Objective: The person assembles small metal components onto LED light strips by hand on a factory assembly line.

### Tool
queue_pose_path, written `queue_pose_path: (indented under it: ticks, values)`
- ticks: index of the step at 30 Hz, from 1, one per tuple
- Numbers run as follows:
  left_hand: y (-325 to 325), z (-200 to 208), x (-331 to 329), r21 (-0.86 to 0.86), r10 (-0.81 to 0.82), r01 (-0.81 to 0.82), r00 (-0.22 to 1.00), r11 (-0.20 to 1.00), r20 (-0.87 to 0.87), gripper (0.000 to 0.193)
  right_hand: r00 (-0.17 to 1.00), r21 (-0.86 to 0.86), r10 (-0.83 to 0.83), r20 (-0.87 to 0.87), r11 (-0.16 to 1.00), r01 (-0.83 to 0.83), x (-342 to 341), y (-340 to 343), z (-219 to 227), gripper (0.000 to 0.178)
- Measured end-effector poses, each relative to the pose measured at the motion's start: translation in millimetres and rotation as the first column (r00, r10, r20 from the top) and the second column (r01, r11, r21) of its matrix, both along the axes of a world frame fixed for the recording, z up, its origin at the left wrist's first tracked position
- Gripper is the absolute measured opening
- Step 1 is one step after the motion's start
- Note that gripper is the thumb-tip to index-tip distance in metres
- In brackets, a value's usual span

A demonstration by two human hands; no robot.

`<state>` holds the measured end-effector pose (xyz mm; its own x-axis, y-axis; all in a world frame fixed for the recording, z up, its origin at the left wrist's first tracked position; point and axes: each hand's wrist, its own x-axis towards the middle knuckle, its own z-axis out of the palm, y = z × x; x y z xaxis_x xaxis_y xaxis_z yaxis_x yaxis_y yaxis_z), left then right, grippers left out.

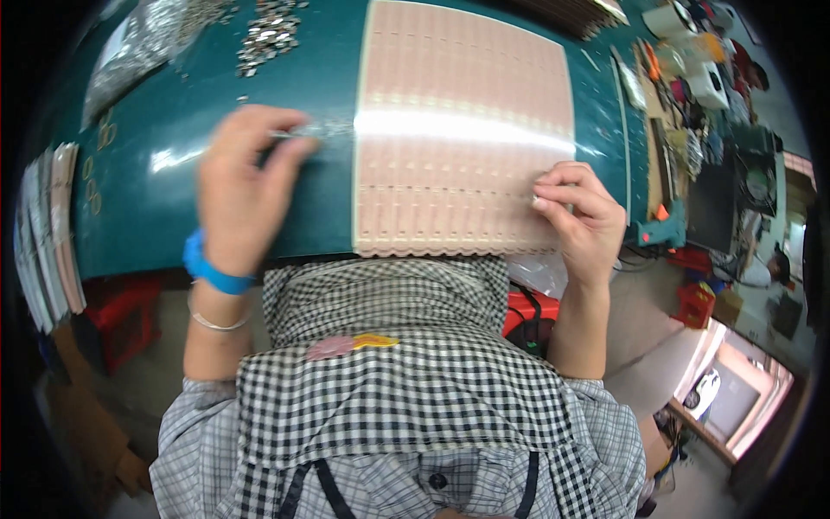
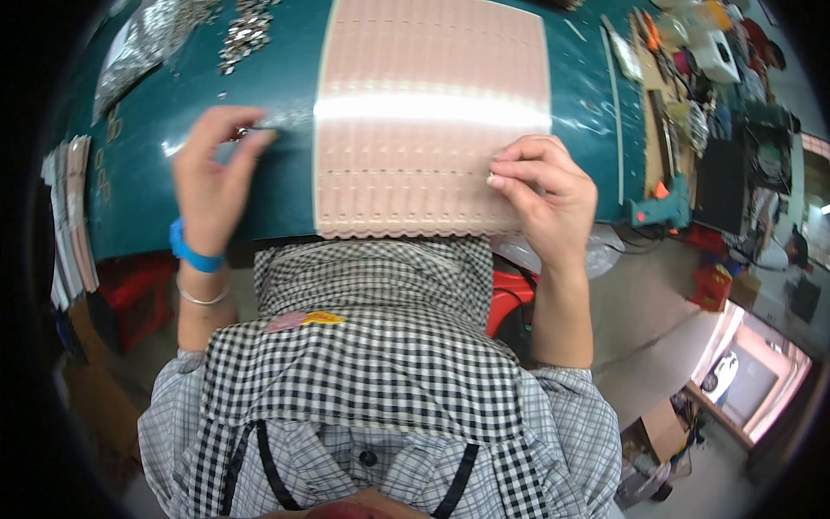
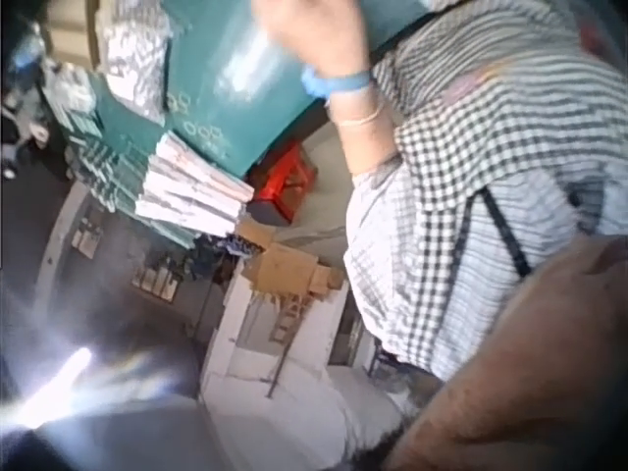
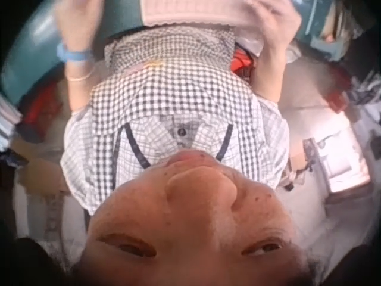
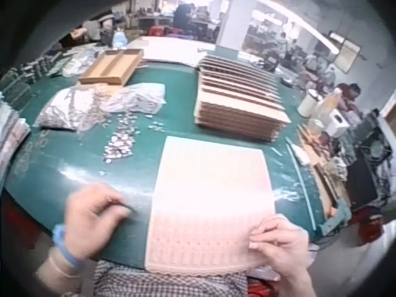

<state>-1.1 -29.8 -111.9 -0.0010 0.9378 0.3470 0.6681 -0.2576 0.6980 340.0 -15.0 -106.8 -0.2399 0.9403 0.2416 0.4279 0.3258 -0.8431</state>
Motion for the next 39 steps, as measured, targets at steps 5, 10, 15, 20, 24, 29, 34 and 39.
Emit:
queue_pose_path:
  ticks: [5,10,15,20,24,29,34,39]
  values:
    - [3.4,-13.4,-36.6,-0.082,0.090,-0.111,0.971,0.990,-0.222,0.021,0.985,0.113,-0.046,0.164,0.993,0.027,10.6,-1.7,-15.8,0.020]
    - [3.9,-19.3,-36.2,-0.112,0.094,-0.114,0.981,0.987,-0.169,0.016,0.959,0.190,-0.101,0.264,0.981,0.051,8.9,-2.6,-17.5,0.020]
    - [1.6,-22.6,-40.4,-0.174,0.127,-0.144,0.986,0.974,-0.104,0.015,0.949,0.227,-0.108,0.296,0.973,0.040,8.9,-2.1,-16.2,0.020]
    - [2.4,-16.7,-33.5,-0.150,0.149,-0.165,0.982,0.975,-0.116,0.013,0.930,0.266,-0.101,0.354,0.964,0.003,6.0,0.0,-13.3,0.019]
    - [4.3,-16.6,-32.7,-0.056,0.109,-0.122,0.976,0.991,-0.188,0.008,0.881,0.233,-0.080,0.467,0.972,-0.035,3.3,3.0,-5.3,0.017]
    - [4.9,-16.8,-34.8,0.061,0.097,-0.083,0.954,0.995,-0.284,0.003,0.858,0.126,-0.048,0.511,0.992,-0.019,-2.6,6.1,1.1,0.019]
    - [-9.0,3.3,-8.4,-0.134,0.079,-0.015,0.871,0.991,0.484,0.007,0.850,0.109,-0.079,0.520,0.994,0.026,-2.3,4.5,6.9,0.020]
    - [-15.8,12.8,36.5,-0.199,-0.024,0.383,0.506,0.902,0.862,0.010,0.966,-0.004,-0.092,0.243,0.995,0.096,2.2,3.9,25.9,0.029]
